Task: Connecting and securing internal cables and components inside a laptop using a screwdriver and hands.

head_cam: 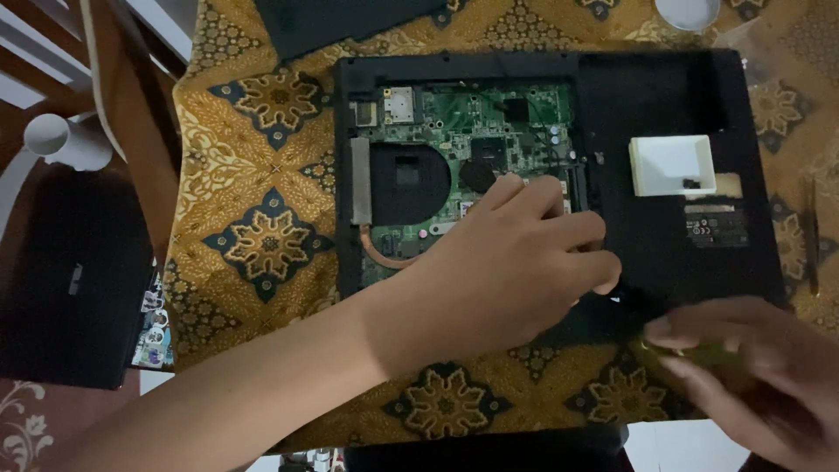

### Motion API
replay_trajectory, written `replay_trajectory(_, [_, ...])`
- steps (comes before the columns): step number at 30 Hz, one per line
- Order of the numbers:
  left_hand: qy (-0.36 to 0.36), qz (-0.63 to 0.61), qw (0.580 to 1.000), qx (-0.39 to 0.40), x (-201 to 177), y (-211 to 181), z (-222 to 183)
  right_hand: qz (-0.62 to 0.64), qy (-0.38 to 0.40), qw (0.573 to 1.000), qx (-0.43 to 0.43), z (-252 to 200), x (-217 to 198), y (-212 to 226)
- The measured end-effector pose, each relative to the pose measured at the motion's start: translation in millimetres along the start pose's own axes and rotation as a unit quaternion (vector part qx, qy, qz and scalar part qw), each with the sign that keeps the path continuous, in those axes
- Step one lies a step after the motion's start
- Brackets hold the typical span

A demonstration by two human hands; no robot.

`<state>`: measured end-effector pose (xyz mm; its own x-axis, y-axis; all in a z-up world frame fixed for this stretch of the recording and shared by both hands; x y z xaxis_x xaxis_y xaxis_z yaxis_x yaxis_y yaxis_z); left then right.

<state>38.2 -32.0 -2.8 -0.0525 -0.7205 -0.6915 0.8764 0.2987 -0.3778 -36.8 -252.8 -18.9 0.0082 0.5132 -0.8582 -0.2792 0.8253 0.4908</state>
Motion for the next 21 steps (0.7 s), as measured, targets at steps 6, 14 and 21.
replay_trajectory(6, [0.009,0.005,1.0,0.003,0,0,1,0.014,-0.028,0.999,-0.026,1,3,6])
replay_trajectory(14, [0.004,0.002,1.0,0.0,-1,-1,1,-0.04,-0.077,0.996,-0.01,-2,8,16])
replay_trajectory(21, [-0.009,-0.007,1.0,-0.005,-3,0,1,0.121,0.037,0.955,0.267,-19,28,-22])
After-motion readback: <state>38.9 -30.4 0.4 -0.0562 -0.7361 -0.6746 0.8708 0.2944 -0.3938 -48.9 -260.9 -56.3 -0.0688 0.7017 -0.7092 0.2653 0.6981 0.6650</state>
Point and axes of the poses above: each hand's wrist, its own z-axis towards the middle knuckle, its own x-axis out of the palm, y = z × x, the point moved 6 cm from there along z, towards the middle knuckle, and after that the axes turned 10 degrees about -y, right-handed, at the moved point
